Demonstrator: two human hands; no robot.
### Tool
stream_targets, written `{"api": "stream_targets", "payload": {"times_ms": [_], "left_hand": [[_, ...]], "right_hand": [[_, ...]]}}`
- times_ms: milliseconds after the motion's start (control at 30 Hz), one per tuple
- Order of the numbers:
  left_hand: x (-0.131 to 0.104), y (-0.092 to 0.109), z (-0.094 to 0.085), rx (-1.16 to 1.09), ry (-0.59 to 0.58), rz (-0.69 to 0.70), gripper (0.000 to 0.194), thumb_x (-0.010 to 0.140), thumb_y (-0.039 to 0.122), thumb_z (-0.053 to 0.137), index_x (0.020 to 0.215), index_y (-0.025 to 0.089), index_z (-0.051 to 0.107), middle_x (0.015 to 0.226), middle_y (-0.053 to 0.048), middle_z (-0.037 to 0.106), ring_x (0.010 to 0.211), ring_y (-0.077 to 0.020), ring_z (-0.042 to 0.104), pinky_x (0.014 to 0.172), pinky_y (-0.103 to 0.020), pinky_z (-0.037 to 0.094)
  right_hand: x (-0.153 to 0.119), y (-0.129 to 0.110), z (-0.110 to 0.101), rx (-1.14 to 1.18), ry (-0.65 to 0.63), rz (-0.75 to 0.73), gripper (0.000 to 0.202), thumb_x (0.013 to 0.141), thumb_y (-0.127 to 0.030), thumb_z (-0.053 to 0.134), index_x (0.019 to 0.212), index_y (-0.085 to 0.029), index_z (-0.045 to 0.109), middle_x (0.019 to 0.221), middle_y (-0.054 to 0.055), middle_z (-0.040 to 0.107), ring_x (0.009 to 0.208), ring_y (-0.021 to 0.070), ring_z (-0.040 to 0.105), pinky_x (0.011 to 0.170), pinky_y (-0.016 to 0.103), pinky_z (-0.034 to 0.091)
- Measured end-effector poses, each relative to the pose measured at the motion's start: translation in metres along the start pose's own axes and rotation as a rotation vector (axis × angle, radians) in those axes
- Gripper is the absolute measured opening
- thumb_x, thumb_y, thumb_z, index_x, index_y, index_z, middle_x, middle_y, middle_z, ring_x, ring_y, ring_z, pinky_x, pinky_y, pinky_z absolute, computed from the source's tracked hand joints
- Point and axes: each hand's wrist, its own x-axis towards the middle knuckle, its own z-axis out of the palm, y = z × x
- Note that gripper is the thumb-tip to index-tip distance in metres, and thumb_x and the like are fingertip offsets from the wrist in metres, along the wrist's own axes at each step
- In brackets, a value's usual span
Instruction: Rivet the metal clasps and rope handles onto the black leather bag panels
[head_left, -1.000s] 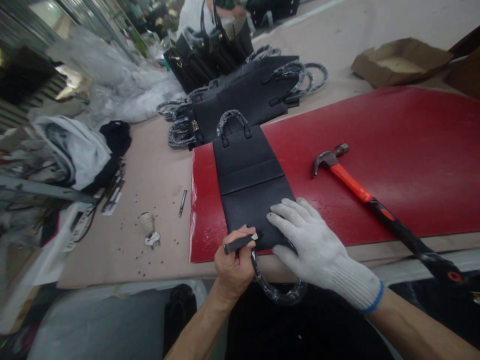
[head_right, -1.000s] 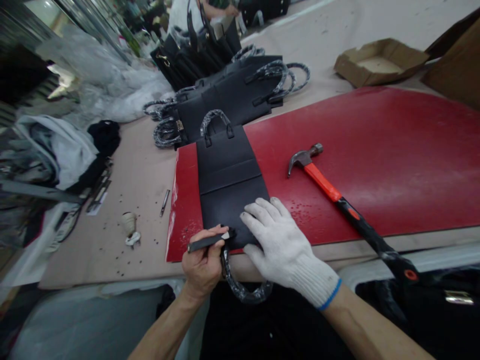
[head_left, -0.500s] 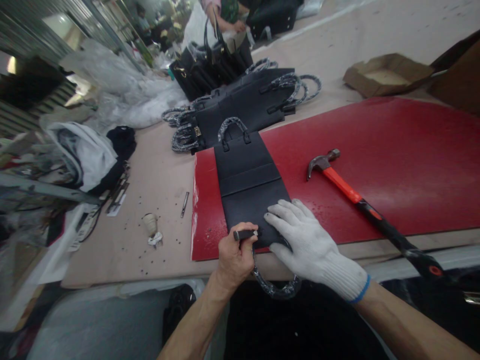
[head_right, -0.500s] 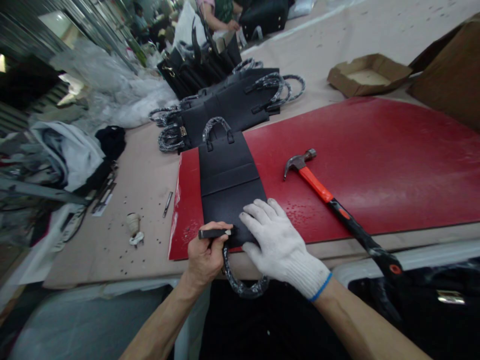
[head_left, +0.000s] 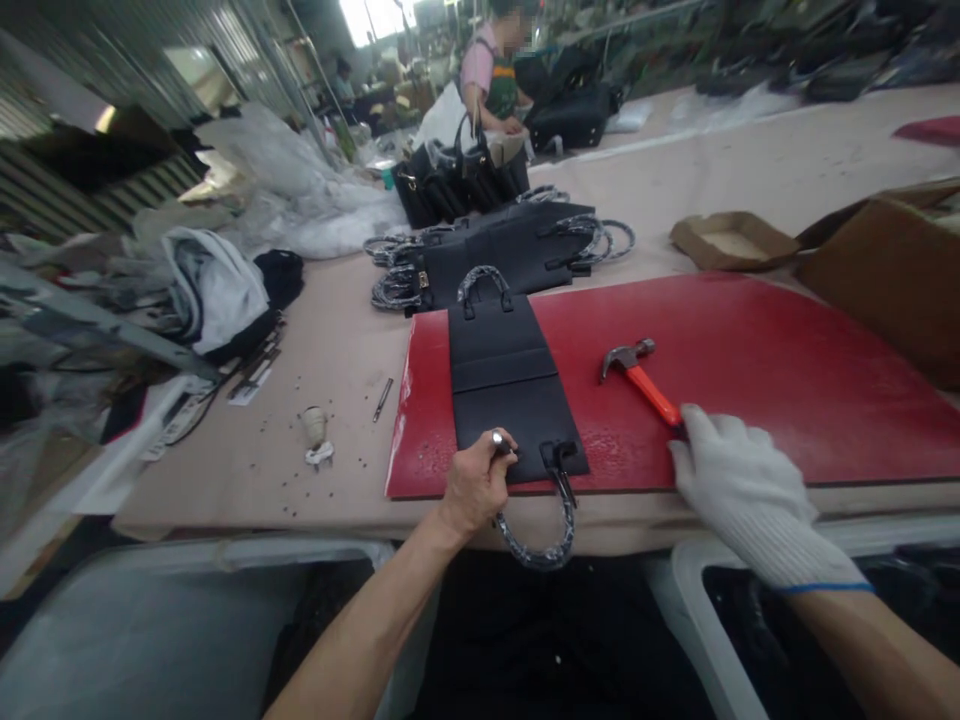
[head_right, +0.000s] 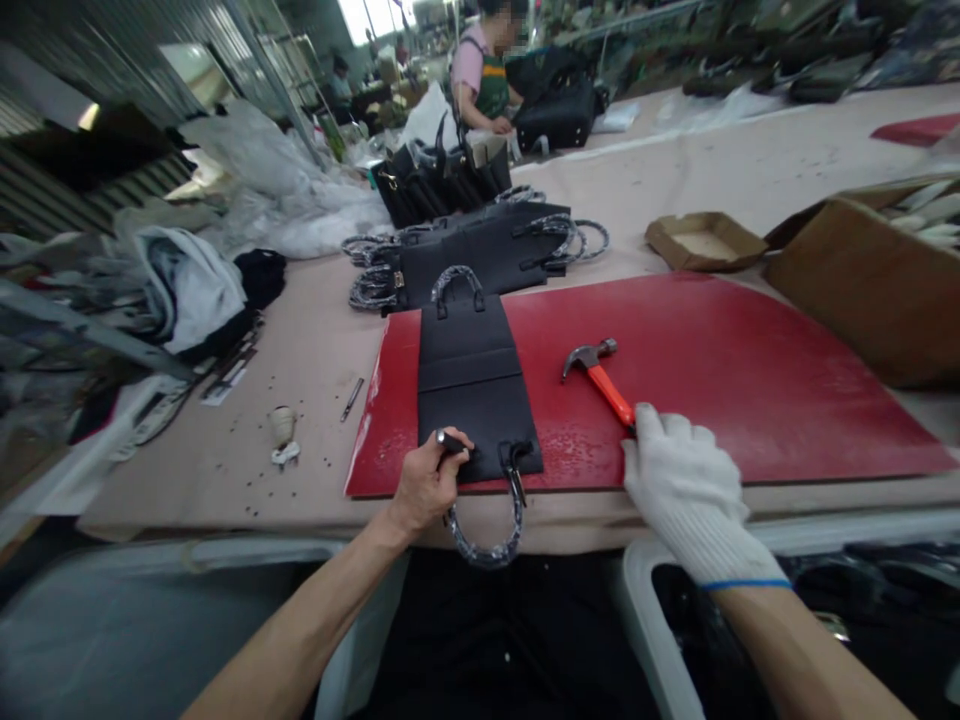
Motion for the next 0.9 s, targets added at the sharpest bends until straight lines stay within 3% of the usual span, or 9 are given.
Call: {"api": "stream_targets", "payload": {"times_ms": [100,200,300,400,467,533,633,767,900], "left_hand": [[0.001,0.001,0.0,-0.016,-0.009,-0.005,0.015,0.093,0.012,0.054,0.103,0.022,0.062,0.091,-0.004,0.074,0.083,-0.018,0.074,0.076,-0.026,0.057],[0.002,0.001,0.001,-0.031,-0.003,-0.01,0.016,0.093,0.01,0.054,0.102,0.022,0.061,0.09,-0.004,0.074,0.083,-0.0186,0.074,0.076,-0.027,0.058],[0.002,0.0,0.003,-0.05,-0.003,-0.023,0.018,0.092,0.009,0.054,0.102,0.023,0.06,0.089,-0.004,0.074,0.082,-0.019,0.075,0.075,-0.028,0.059],[0.002,-0.002,0.005,-0.058,-0.001,-0.021,0.017,0.092,0.01,0.053,0.102,0.022,0.06,0.088,-0.004,0.073,0.08,-0.0188,0.074,0.075,-0.028,0.059],[0.001,-0.003,0.006,-0.063,0.005,-0.015,0.016,0.093,0.011,0.053,0.102,0.022,0.06,0.089,-0.004,0.073,0.08,-0.0185,0.074,0.075,-0.028,0.059],[0.001,-0.004,0.006,-0.062,0.012,-0.01,0.015,0.093,0.012,0.054,0.102,0.022,0.06,0.09,-0.004,0.074,0.081,-0.0183,0.074,0.075,-0.028,0.06],[0.001,-0.004,0.007,-0.056,0.016,-0.008,0.016,0.092,0.01,0.054,0.102,0.022,0.06,0.089,-0.004,0.074,0.08,-0.0184,0.075,0.075,-0.027,0.06],[0.001,-0.005,0.009,-0.063,0.025,-0.007,0.017,0.092,0.009,0.055,0.101,0.022,0.061,0.088,-0.005,0.075,0.078,-0.0186,0.075,0.072,-0.027,0.06],[0.0,-0.005,0.009,-0.044,0.029,0.003,0.017,0.092,0.01,0.054,0.101,0.022,0.06,0.088,-0.004,0.075,0.078,-0.0191,0.075,0.073,-0.028,0.06]], "right_hand": [[0.0,0.005,-0.001,-0.089,-0.097,0.009,0.05,0.1,-0.029,0.033,0.136,-0.004,0.057,0.1,0.026,0.064,0.082,0.0401,0.066,0.06,0.047,0.05],[0.008,0.004,-0.006,0.035,-0.211,0.076,0.044,0.096,-0.02,0.035,0.129,-0.003,0.059,0.098,0.024,0.066,0.079,0.0347,0.069,0.065,0.044,0.051],[0.014,0.001,-0.02,0.364,-0.275,0.2,0.037,0.094,-0.021,0.041,0.122,-0.007,0.06,0.08,0.013,0.065,0.068,0.0275,0.067,0.062,0.039,0.051],[0.006,-0.011,-0.052,0.875,-0.288,0.276,0.035,0.096,-0.038,0.045,0.122,-0.016,0.057,0.062,-0.004,0.049,0.049,0.0199,0.053,0.046,0.032,0.044],[-0.004,-0.024,-0.079,1.204,-0.274,0.251,0.039,0.096,-0.051,0.049,0.121,-0.022,0.055,0.062,-0.008,0.043,0.044,0.0157,0.045,0.041,0.028,0.04],[-0.013,-0.037,-0.102,1.346,-0.267,0.15,0.042,0.094,-0.058,0.054,0.117,-0.023,0.057,0.064,-0.008,0.047,0.046,0.0152,0.049,0.043,0.029,0.045],[-0.022,-0.051,-0.118,1.172,-0.267,-0.057,0.04,0.097,-0.061,0.049,0.1,-0.023,0.061,0.063,-0.002,0.057,0.051,0.0185,0.057,0.046,0.03,0.048],[-0.027,-0.056,-0.116,0.788,-0.088,-0.256,0.034,0.095,-0.054,0.049,0.078,-0.027,0.059,0.064,0.004,0.066,0.057,0.0235,0.064,0.05,0.032,0.048],[-0.033,-0.059,-0.128,0.772,0.006,-0.307,0.037,0.099,-0.054,0.045,0.079,-0.028,0.06,0.063,0.004,0.067,0.052,0.0219,0.063,0.048,0.032,0.046]]}}
